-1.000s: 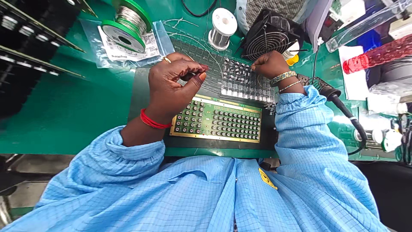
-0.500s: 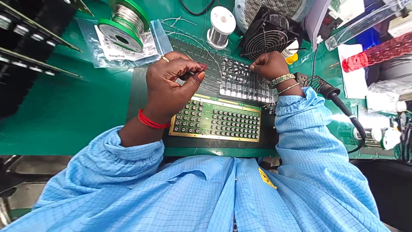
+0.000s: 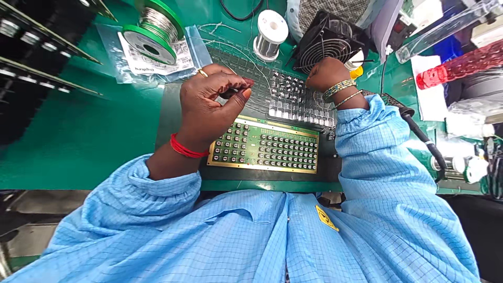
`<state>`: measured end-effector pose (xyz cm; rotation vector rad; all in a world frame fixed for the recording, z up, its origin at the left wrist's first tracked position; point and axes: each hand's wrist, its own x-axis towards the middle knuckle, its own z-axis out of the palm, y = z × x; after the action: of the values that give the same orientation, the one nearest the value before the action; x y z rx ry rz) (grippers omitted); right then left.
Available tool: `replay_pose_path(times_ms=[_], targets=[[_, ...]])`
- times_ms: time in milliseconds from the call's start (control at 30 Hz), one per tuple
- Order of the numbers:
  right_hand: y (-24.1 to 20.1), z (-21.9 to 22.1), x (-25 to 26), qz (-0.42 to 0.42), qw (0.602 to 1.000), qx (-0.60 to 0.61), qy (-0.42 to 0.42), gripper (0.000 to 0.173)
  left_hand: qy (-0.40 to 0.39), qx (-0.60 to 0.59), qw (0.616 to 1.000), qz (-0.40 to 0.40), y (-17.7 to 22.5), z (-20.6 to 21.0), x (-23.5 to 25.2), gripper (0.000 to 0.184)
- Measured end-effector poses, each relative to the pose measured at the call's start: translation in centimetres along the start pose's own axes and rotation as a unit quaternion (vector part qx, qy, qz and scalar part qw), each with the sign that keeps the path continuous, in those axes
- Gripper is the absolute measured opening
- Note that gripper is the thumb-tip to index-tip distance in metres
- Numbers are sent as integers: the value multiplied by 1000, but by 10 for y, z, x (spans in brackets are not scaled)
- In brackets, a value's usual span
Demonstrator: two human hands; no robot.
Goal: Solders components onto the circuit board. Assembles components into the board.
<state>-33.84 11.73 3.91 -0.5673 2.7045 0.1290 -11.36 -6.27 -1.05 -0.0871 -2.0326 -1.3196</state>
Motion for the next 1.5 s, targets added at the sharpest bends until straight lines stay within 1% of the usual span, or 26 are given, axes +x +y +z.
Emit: replay_pose_path(times_ms=[100,200,300,400,500,567,667,800,900,967,1100,1267,1333,1400,1467,1500], targets=[[-4,-1,-1,5,1000,-5,1,32,2,-7,1000,5,-1,0,0,17],[-7,3,-6,-7,1000,-25,19,34,1,0,1000,3,0,0,0,17],[-6,6,-11,-37,998,-48,34,34,-2,7,1000,1,2,-1,0,18],[-1,7,-10,-74,994,-74,30,33,-3,2,1000,5,1,0,0,18],[8,8,-7,-115,990,-73,43,32,-5,3,1000,3,3,0,-1,16],[17,9,-7,-133,988,-41,62,31,-10,7,1000,-5,5,-1,-2,16],[33,8,-4,-141,986,42,83,28,-4,0,1000,6,1,0,0,17],[58,11,-4,-157,970,156,100,24,-19,32,999,-19,9,-2,-3,17],[79,17,-21,-179,945,250,111,15,-19,33,999,-12,8,-3,-3,17],[91,22,-42,-184,940,268,105,13,-14,17,1000,3,2,-2,-1,17],[108,36,-72,-157,961,210,83,17,-19,8,1000,-6,0,1,0,19],[123,52,-108,-117,972,195,58,19,-23,9,1000,-3,-4,-4,0,18],[128,62,-123,-109,972,205,47,17,-33,1,999,-5,-5,-5,0,18],[133,74,-133,-98,967,228,62,14,-42,-4,999,-12,-5,-4,0,18],[135,84,-140,-70,953,280,96,13,-48,-1,999,-24,-5,-4,-1,18],[136,88,-144,-51,938,326,110,11,-50,-2,998,-27,-7,-4,-1,19]])
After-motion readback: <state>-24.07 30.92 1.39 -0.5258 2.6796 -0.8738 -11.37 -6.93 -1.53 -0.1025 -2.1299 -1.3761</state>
